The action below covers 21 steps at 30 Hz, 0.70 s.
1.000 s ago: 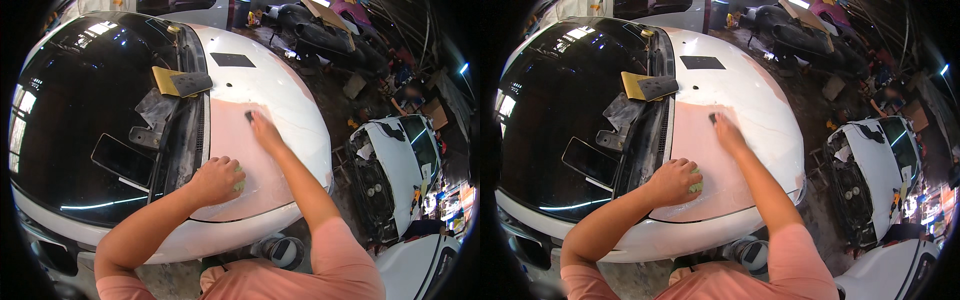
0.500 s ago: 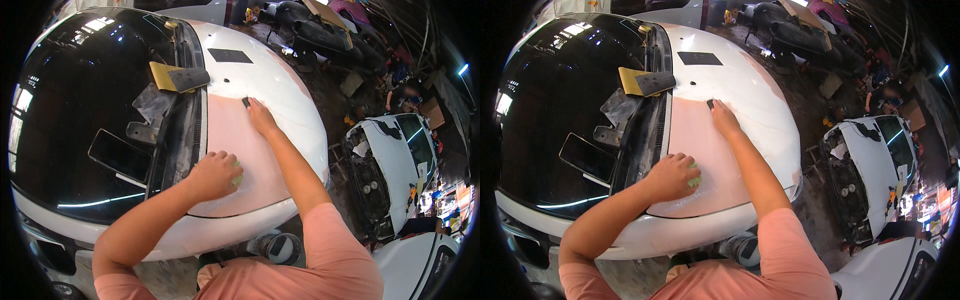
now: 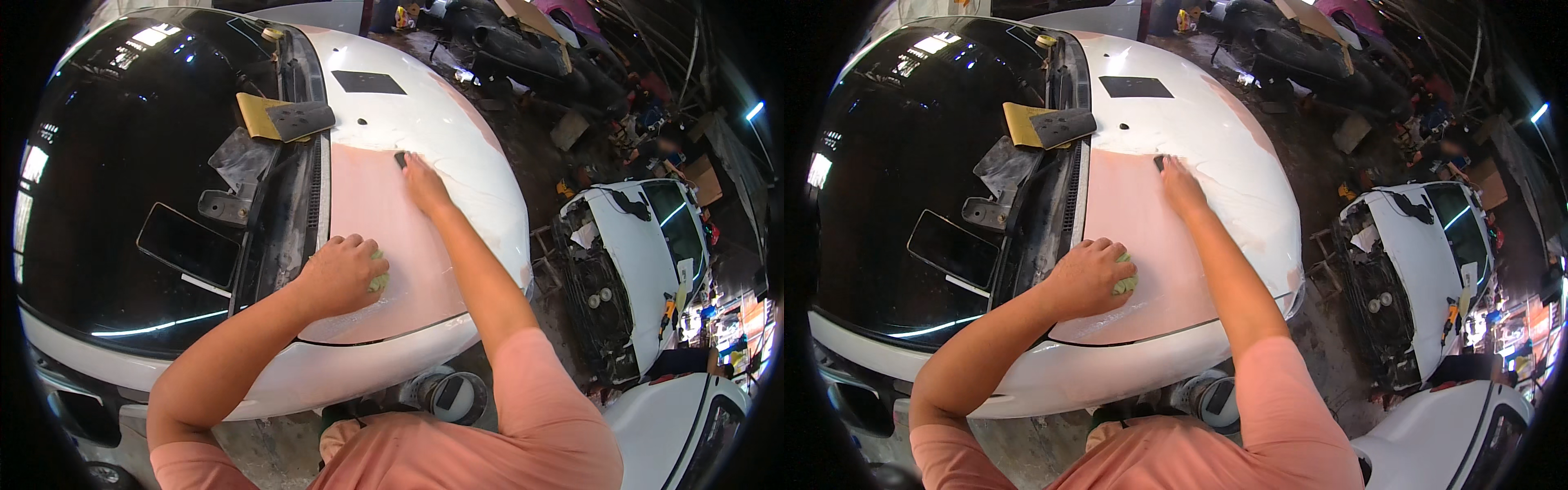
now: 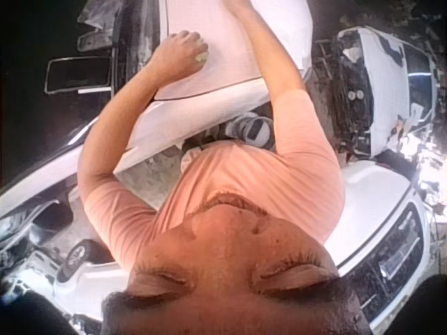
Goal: The person sands the white hood of a car using a sanding block, occasionally dipping it into a bucket of water and wiping the surface with a green cloth.
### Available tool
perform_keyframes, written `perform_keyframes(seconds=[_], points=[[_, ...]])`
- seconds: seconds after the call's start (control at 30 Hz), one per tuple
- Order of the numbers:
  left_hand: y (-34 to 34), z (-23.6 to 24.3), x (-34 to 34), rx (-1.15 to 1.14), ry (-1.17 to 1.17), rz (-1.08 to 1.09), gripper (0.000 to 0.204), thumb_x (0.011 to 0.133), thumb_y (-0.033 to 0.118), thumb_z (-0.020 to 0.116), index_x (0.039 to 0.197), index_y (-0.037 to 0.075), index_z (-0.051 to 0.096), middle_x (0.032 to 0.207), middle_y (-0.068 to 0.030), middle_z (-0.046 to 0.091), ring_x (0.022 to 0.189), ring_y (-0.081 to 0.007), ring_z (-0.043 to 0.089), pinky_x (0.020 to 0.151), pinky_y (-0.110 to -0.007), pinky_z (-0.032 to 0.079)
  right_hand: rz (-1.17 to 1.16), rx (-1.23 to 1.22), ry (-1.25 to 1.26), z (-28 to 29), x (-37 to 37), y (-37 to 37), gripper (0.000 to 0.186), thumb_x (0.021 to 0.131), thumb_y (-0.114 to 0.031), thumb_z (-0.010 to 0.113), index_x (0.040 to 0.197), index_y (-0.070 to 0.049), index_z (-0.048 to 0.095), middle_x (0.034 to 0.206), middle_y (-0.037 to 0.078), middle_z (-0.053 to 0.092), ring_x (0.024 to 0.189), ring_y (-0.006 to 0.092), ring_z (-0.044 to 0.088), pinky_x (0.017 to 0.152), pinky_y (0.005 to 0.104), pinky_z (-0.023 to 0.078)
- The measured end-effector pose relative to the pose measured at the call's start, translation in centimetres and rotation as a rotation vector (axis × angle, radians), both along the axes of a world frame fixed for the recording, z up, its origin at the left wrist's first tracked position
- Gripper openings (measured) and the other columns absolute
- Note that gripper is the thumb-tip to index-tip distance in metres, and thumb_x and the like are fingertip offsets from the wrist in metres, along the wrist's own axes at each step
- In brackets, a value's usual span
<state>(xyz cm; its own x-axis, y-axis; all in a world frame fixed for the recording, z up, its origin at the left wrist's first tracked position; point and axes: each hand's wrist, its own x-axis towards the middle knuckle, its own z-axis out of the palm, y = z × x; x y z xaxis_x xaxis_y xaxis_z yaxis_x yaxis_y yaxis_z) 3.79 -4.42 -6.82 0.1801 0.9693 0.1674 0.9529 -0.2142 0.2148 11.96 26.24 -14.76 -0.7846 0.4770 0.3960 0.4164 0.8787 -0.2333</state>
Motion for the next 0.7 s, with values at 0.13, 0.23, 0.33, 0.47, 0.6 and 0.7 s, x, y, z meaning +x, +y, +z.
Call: perform_keyframes(seconds=[0.13,0.23,0.33,0.47,0.6,0.7], points=[[-2.3,-0.2,-1.4,-0.022,0.002,0.088,0.032,0.085,0.033,0.077,0.11,0.013,0.075,0.116,-0.014,0.068,0.112,-0.0338,0.066,0.096,-0.047,0.054,0.182,-0.203,0.069,-0.8,6.3,-12.6,0.041,0.11,-0.017,0.049,0.14,0.009,0.061,0.15,0.028,0.057,0.141,0.0388,0.055,0.117,0.0434,0.047],[-2.2,0.0,-1.5,-0.002,0.01,0.079,0.031,0.086,0.033,0.076,0.109,0.013,0.075,0.116,-0.0138,0.068,0.112,-0.0338,0.066,0.095,-0.047,0.054,0.164,-0.233,0.027,0.3,7.1,-12.9,0.044,0.109,-0.016,0.051,0.146,0.006,0.057,0.154,0.028,0.053,0.141,0.0391,0.055,0.118,0.0444,0.045],[0.0,1.2,-0.3,0.014,0.041,-0.007,0.031,0.086,0.033,0.076,0.109,0.013,0.075,0.115,-0.014,0.068,0.112,-0.0338,0.066,0.096,-0.047,0.054,-0.021,-0.119,0.019,1.7,1.7,-1.4,0.044,0.109,-0.016,0.051,0.146,0.006,0.057,0.152,0.028,0.055,0.141,0.0394,0.055,0.118,0.0448,0.045],[-1.0,0.2,-0.6,-0.025,0.016,0.044,0.031,0.086,0.033,0.076,0.109,0.013,0.075,0.116,-0.0147,0.069,0.112,-0.0339,0.066,0.097,-0.048,0.054,-0.007,-0.163,-0.095,1.6,-0.1,-3.6,0.041,0.109,-0.016,0.05,0.141,0.007,0.06,0.149,0.029,0.058,0.138,0.0394,0.057,0.114,0.0468,0.049],[-2.1,0.1,-1.4,-0.02,0.004,0.088,0.03,0.086,0.032,0.077,0.11,0.013,0.075,0.116,-0.015,0.068,0.112,-0.0343,0.066,0.098,-0.048,0.054,0.154,-0.176,0.085,0.1,8.1,-14.8,0.041,0.109,-0.016,0.051,0.142,0.007,0.06,0.151,0.029,0.056,0.137,0.0395,0.058,0.116,0.0469,0.047],[-2.2,0.1,-1.1,-0.015,0.006,0.072,0.03,0.087,0.032,0.077,0.11,0.013,0.075,0.115,-0.0151,0.068,0.113,-0.0346,0.066,0.098,-0.048,0.054,0.191,-0.175,0.107,-1.0,5.3,-9.5,0.042,0.109,-0.018,0.051,0.142,0.007,0.06,0.151,0.03,0.056,0.137,0.0402,0.059,0.116,0.0466,0.047]])
